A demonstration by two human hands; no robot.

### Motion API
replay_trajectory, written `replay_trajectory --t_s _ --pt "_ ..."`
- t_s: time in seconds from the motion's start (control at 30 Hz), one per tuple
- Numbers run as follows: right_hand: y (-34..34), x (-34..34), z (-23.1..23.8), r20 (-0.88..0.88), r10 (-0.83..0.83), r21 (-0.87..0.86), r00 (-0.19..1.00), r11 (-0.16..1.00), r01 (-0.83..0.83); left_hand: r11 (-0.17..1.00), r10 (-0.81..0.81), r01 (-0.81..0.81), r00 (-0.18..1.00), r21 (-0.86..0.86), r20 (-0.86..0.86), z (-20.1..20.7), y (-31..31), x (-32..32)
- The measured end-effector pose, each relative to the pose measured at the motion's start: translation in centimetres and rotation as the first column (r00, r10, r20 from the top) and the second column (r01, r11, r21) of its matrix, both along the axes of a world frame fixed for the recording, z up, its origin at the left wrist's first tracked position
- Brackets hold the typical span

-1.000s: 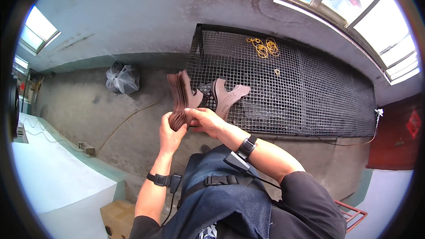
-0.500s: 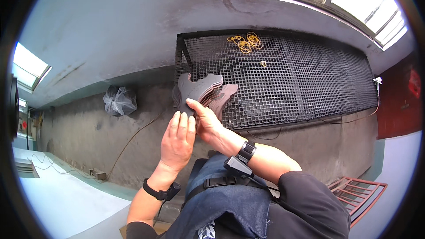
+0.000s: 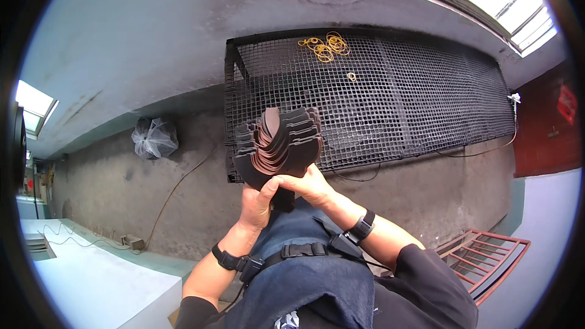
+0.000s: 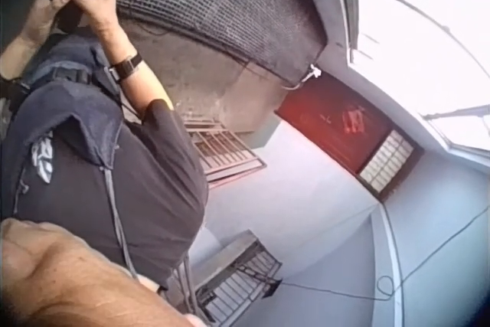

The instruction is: The person gathers leather pieces from a metal rack, secures them with rubber bands, and places the bundle into a plastic bag. After tying the bag shut, they retrieve more leather pieces from other bags and organize them into bundles on the rack.

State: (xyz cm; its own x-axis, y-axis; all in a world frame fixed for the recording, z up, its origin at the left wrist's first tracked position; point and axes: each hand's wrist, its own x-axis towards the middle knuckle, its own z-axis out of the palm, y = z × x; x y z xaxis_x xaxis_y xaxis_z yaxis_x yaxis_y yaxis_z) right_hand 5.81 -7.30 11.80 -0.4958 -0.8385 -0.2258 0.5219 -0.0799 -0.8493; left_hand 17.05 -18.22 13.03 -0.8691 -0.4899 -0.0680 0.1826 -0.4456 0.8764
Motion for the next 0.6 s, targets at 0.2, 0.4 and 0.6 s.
replay_trajectory --t_s 0.2,0.4,0.6 --pt "0.4 -0.7 -1.6 0.207 -0.081 0.161 0.975 0.986 0.048 0.987 -0.134 0.151 0.958 -0.051 0.254 -2.6 -2.1 -0.7" --pt "-1.2 -3.1 -2.4 0.231 -0.131 0.166 0.964 0.982 0.094 0.958 -0.22 0.259 0.939 -0.123 0.263 -4.0 -3.8 -2.3" --pt "-4.1 -6.3 -4.6 0.023 0.015 0.546 1.0 0.837 -0.026 0.933 -0.106 0.22 0.924 -0.284 0.368 -8.4 -5.4 -4.9"
